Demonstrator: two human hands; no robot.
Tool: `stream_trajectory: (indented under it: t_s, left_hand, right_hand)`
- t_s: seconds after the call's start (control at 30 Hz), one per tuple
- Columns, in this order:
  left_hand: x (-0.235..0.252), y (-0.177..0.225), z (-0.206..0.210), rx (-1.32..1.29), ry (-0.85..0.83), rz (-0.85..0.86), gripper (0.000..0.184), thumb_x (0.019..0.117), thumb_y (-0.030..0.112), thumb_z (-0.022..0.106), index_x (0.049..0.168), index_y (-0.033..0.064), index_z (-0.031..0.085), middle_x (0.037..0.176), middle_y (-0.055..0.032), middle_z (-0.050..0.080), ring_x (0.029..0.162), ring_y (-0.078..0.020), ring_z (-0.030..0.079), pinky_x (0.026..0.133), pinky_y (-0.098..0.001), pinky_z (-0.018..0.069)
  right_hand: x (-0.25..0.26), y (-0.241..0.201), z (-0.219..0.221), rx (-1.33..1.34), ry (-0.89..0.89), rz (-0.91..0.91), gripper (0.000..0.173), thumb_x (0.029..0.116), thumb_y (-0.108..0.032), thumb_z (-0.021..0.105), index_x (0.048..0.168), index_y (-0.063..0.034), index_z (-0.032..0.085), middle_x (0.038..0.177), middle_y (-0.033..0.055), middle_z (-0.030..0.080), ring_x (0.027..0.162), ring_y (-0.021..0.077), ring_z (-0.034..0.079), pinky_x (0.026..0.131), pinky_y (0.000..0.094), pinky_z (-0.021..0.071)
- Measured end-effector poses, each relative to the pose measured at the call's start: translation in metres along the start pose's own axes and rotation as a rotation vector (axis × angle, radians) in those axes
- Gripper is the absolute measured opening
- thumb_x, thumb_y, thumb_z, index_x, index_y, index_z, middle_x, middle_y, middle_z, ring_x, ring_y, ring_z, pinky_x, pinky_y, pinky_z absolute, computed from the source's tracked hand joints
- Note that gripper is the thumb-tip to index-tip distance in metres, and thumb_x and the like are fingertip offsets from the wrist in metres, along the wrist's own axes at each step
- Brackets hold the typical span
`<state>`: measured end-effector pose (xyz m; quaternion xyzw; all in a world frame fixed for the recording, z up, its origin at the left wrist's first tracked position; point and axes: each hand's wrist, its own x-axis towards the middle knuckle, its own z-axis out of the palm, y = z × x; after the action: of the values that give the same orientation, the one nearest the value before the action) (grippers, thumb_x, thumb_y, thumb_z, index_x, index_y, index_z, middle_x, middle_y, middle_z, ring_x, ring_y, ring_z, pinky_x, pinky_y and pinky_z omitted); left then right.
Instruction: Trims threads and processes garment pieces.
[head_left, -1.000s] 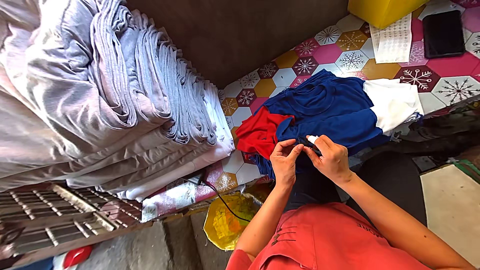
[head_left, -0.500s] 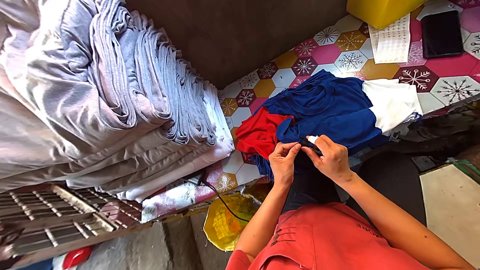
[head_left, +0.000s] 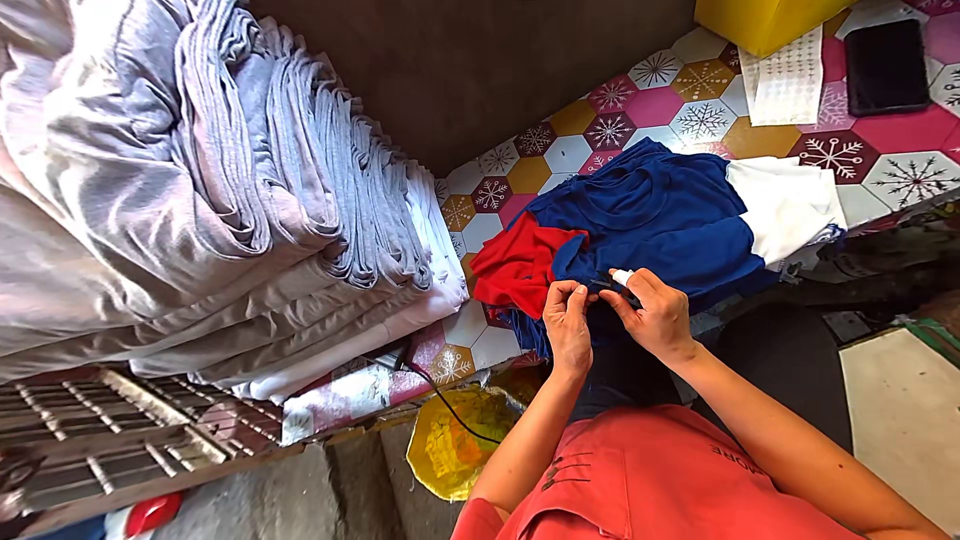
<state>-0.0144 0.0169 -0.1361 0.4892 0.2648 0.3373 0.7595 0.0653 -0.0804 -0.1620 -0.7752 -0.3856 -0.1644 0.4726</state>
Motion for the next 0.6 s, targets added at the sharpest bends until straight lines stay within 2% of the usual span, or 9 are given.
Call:
stream_trajectory:
  t_s: [0.1, 0.27, 0.3, 0.37, 0.43, 0.5, 0.53, 0.57, 0.6]
  left_hand:
    - [0.000, 0.001, 0.001, 0.007, -0.009, -0.013, 0.019, 0.1000, -0.003, 0.046, 0.089, 0.0082, 0.058, 0.081, -0.0003, 0.064, 0.078, -0.0099, 0.066, 0.081, -0.0287, 0.0576]
    - [0.001, 0.003, 0.000, 0.014, -0.024, -0.027, 0.019, 0.1003, -0.003, 0.045, 0.090, 0.0081, 0.057, 0.082, -0.0003, 0.066, 0.079, -0.0113, 0.068, 0.082, -0.0308, 0.0588]
    - [0.001, 0.005, -0.001, 0.014, -0.025, -0.036, 0.019, 0.1012, -0.003, 0.043, 0.092, 0.0081, 0.056, 0.083, -0.0007, 0.067, 0.080, -0.0123, 0.069, 0.082, -0.0320, 0.0599]
    - [-0.004, 0.017, -0.009, 0.079, -0.031, -0.072, 0.017, 0.1021, -0.003, 0.041, 0.095, 0.0063, 0.054, 0.086, -0.0042, 0.069, 0.081, -0.0170, 0.073, 0.082, -0.0366, 0.0623]
    - [-0.009, 0.043, -0.036, 0.350, -0.085, -0.146, 0.013, 0.1029, -0.003, 0.041, 0.098, 0.0004, 0.053, 0.093, -0.0119, 0.075, 0.086, -0.0213, 0.076, 0.082, -0.0374, 0.0633]
    - [-0.011, 0.080, -0.078, 1.031, -0.206, -0.240, 0.015, 0.1028, 0.005, 0.048, 0.101, -0.0041, 0.060, 0.096, -0.0102, 0.074, 0.087, -0.0171, 0.074, 0.081, -0.0342, 0.0613]
    - [-0.012, 0.095, -0.095, 1.383, -0.257, -0.300, 0.024, 0.1034, 0.013, 0.050, 0.108, -0.0047, 0.065, 0.099, -0.0151, 0.072, 0.092, -0.0254, 0.071, 0.084, -0.0452, 0.0564]
    - [-0.016, 0.105, -0.106, 1.580, -0.261, -0.331, 0.029, 0.1045, 0.018, 0.051, 0.112, -0.0037, 0.069, 0.104, -0.0203, 0.071, 0.098, -0.0336, 0.070, 0.088, -0.0548, 0.0530]
    - [-0.020, 0.109, -0.111, 1.610, -0.221, -0.274, 0.030, 0.1045, 0.021, 0.054, 0.112, -0.0025, 0.070, 0.106, -0.0215, 0.070, 0.098, -0.0350, 0.070, 0.089, -0.0551, 0.0526]
  right_hand:
    - [0.000, 0.001, 0.002, 0.007, 0.032, -0.031, 0.032, 0.0984, -0.028, 0.068, 0.105, 0.0016, 0.076, 0.083, 0.0135, 0.069, 0.068, 0.0222, 0.066, 0.058, 0.0329, 0.0529]
    - [0.000, 0.002, 0.005, 0.039, 0.069, -0.034, 0.025, 0.0983, -0.021, 0.067, 0.094, 0.0020, 0.076, 0.077, 0.0128, 0.070, 0.068, 0.0214, 0.068, 0.059, 0.0318, 0.0541]
    - [0.000, 0.002, 0.003, 0.066, 0.047, 0.012, 0.026, 0.0985, -0.022, 0.067, 0.095, 0.0022, 0.074, 0.081, 0.0140, 0.072, 0.072, 0.0216, 0.070, 0.063, 0.0329, 0.0566]
    - [0.000, 0.003, 0.000, 0.129, -0.041, 0.132, 0.032, 0.0988, -0.027, 0.066, 0.107, 0.0038, 0.072, 0.091, 0.0165, 0.072, 0.074, 0.0228, 0.069, 0.066, 0.0373, 0.0564]
    - [0.002, 0.004, -0.005, 0.188, -0.129, 0.238, 0.037, 0.0996, -0.029, 0.064, 0.119, 0.0029, 0.070, 0.100, 0.0165, 0.073, 0.078, 0.0219, 0.068, 0.071, 0.0389, 0.0569]
    - [0.006, 0.004, -0.009, 0.250, -0.145, 0.332, 0.035, 0.1001, -0.027, 0.063, 0.119, 0.0022, 0.070, 0.099, 0.0147, 0.072, 0.079, 0.0173, 0.065, 0.074, 0.0346, 0.0553]
    - [0.007, 0.004, -0.010, 0.285, -0.145, 0.380, 0.033, 0.1003, -0.025, 0.063, 0.118, 0.0027, 0.069, 0.098, 0.0141, 0.071, 0.080, 0.0149, 0.064, 0.075, 0.0323, 0.0544]
    - [0.009, 0.003, -0.011, 0.322, -0.147, 0.426, 0.032, 0.1008, -0.024, 0.063, 0.117, 0.0024, 0.069, 0.099, 0.0130, 0.071, 0.082, 0.0122, 0.064, 0.077, 0.0301, 0.0541]
    - [0.009, 0.004, -0.011, 0.357, -0.150, 0.461, 0.031, 0.1013, -0.023, 0.061, 0.118, 0.0018, 0.068, 0.100, 0.0115, 0.071, 0.085, 0.0098, 0.065, 0.079, 0.0280, 0.0550]
